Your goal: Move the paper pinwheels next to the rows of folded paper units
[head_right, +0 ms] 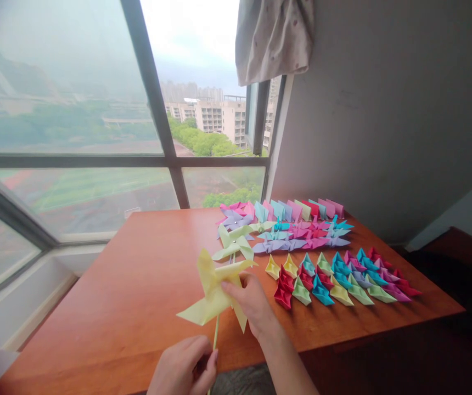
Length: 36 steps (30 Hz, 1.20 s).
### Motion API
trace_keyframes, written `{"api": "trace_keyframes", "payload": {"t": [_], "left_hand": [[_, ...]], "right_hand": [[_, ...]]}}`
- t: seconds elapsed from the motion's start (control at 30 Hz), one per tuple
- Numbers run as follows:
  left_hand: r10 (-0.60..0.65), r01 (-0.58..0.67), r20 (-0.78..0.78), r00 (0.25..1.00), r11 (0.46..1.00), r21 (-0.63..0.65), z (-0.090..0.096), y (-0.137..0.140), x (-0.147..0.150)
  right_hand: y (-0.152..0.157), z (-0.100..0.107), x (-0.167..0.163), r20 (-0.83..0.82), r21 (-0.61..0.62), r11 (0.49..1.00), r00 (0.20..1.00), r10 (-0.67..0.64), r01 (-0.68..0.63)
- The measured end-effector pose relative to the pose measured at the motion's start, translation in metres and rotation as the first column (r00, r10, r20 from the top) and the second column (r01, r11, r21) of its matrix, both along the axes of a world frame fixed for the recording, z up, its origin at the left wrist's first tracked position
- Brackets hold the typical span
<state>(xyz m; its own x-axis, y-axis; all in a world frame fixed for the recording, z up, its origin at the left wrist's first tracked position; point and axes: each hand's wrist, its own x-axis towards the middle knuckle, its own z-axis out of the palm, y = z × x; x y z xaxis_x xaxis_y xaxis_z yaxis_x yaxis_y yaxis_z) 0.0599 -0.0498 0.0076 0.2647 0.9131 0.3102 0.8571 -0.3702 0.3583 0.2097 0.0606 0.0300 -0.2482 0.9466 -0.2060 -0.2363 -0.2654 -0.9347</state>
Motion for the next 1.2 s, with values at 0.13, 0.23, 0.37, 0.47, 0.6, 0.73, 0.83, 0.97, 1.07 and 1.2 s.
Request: {"api": "trace_keyframes", "payload": {"t": [0.13,0.23,0.37,0.47,0.6,0.73,0.83,0.97,1.07,1.2], "left_hand": [[0.001,-0.002,0.007,1.0,1.0,0.019,-0.001,0.0,0.0],[-0.024,0.024,0.001,1.0,0.999,0.021,0.0,0.001,-0.002],[-0.02,0.019,0.02,1.0,0.999,0.038,-0.003,0.0,-0.001],[0.012,-0.015,0.044,0.999,0.998,0.067,-0.008,0.0,0.001],[0.02,-0.025,0.061,0.998,0.996,0.083,-0.012,-0.001,0.003],[0.042,-0.046,0.07,0.997,0.997,0.059,-0.01,-0.001,0.003],[0.091,-0.092,0.072,0.993,0.996,0.005,-0.004,0.002,0.003],[0.175,-0.165,0.079,0.981,0.979,-0.121,0.009,0.017,0.005],[0.239,-0.216,0.092,0.967,0.954,-0.208,0.019,0.037,0.01],[0.243,-0.211,0.1,0.965,0.944,-0.253,0.025,0.062,0.024]], "right_hand": [[0.0,0.001,0.002,-0.016,-0.01,1.0,1.0,0.015,-0.015],[0.0,0.0,0.002,-0.025,-0.023,0.999,0.999,0.024,-0.025],[0.0,0.0,0.003,-0.078,-0.052,0.998,0.996,0.037,-0.042],[0.0,-0.001,0.003,-0.108,-0.082,0.996,0.994,0.032,-0.041],[0.0,-0.001,0.002,-0.123,-0.089,0.995,0.992,0.034,-0.045],[0.0,0.002,0.001,-0.086,-0.063,0.997,0.996,0.036,-0.041],[-0.001,0.004,0.003,-0.021,0.02,1.0,1.0,0.015,-0.015],[-0.012,0.001,0.012,0.205,0.189,0.977,0.969,-0.137,0.098],[-0.028,-0.004,0.021,0.436,0.413,0.894,0.824,-0.361,0.174],[-0.047,-0.01,0.028,0.507,0.652,0.745,0.651,-0.564,0.138]]}}
